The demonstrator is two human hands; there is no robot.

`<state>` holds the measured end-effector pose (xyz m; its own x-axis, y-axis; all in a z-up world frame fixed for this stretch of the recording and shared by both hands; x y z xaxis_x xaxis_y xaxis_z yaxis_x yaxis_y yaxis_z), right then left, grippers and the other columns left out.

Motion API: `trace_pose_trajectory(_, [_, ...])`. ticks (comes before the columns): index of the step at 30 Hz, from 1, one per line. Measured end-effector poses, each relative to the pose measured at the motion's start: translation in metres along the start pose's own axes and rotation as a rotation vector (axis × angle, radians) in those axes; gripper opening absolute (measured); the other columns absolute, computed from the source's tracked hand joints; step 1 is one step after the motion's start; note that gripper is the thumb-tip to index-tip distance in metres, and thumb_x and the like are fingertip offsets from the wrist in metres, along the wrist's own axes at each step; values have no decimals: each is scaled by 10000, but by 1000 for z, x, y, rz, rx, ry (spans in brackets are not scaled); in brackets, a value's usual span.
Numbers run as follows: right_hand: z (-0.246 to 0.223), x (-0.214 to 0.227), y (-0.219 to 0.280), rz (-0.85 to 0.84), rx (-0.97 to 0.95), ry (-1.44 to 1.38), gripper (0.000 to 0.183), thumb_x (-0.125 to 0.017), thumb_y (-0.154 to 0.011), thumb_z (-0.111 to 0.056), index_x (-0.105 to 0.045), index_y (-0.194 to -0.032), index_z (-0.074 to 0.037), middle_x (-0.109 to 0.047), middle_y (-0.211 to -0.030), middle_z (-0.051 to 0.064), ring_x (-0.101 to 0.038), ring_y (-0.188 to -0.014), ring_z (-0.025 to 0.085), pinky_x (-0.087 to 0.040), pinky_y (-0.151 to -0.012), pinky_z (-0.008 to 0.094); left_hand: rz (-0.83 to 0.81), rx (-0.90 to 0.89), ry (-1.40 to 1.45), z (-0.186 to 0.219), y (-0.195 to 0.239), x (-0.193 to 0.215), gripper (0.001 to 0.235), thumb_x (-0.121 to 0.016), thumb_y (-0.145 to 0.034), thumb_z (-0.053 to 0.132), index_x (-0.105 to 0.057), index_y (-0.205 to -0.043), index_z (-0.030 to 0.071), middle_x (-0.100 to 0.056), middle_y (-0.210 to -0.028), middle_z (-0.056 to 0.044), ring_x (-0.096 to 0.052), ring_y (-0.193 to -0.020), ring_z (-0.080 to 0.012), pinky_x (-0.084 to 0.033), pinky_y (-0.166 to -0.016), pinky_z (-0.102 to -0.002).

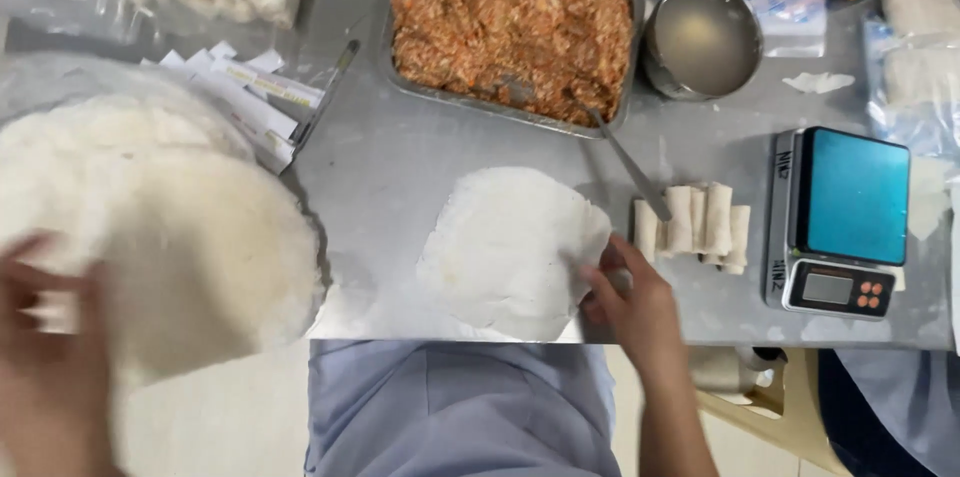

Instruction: The person is manually assembling spring rolls by placing meat filling on wrappers and rolling them tightly.

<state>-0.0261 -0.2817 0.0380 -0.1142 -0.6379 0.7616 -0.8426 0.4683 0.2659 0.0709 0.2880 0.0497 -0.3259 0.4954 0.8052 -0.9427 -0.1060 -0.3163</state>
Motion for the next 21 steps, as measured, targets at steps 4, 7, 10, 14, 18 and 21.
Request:
trace_pose_trajectory(4, [-20, 69, 14, 96, -12, 77, 367, -733, -914, -214, -709, -1271, -135, -746, -1033, 64, -678, -702, 177, -590, -666, 295, -354, 259, 833, 140, 45, -115, 360, -578, -991, 394, -651, -1242, 146, -667, -1212, -62, -626, -1076, -253, -499, -950, -436])
trace_pose_trajectory(7, [-68, 80, -23, 285, 383, 159, 257, -758, -934, -119, -728, -1185, -72, -644, -1109, 131, -584, -979, 251, -507, -867, 373, -422, -372, 234, 229, 35, -163, 443, -720, -882, 423, -677, -1262, 200, -653, -1180, -41, -569, -1064, -324, -442, -883, -489])
trace_pose_trajectory(10, [-73, 46, -76, 181, 442, 293, 390, -642, -922, -67, -657, -1309, -113, -610, -1178, 155, -608, -988, 396, -485, -882, 516, -373, -383, 115, 231, -13, -184, 448, -704, -863, 358, -666, -1293, 240, -622, -1279, -34, -519, -1121, -346, -419, -863, -535])
trace_pose_trajectory(14, [-89, 58, -72, 102, 434, 580, 540, -488, -959, 49, -615, -1451, -134, -614, -919, 100, -626, -625, 366, -515, -512, 492, -233, -645, 333, 234, -13, -133, 204, -627, -953, 46, -685, -1147, 65, -635, -1172, -172, -576, -1111, -381, -440, -989, -520])
trace_pose_trajectory(18, [-95, 80, -76, 148, 459, 607, 472, -562, -989, -101, -671, -1415, -274, -628, -898, 65, -651, -684, 368, -507, -516, 530, -476, -637, 457, 230, 53, -128, 272, -691, -933, 276, -692, -1192, 192, -647, -1165, -30, -595, -1130, -286, -434, -968, -449])
trace_pose_trajectory(21, [-96, 82, -95, 229, 507, 589, 399, -606, -1002, -96, -743, -1341, -258, -629, -928, 16, -645, -772, 295, -486, -486, 475, -399, -768, 346, 244, 57, -120, 143, -759, -913, 295, -713, -1019, 210, -652, -1080, 26, -582, -1135, -244, -404, -970, -442])
Point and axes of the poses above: each hand's wrist, its own y-axis away from the middle knuckle, its own x-axis out of the back of the hand, z = x × y, the point moved 9 cm from there along -y, towards the middle knuckle
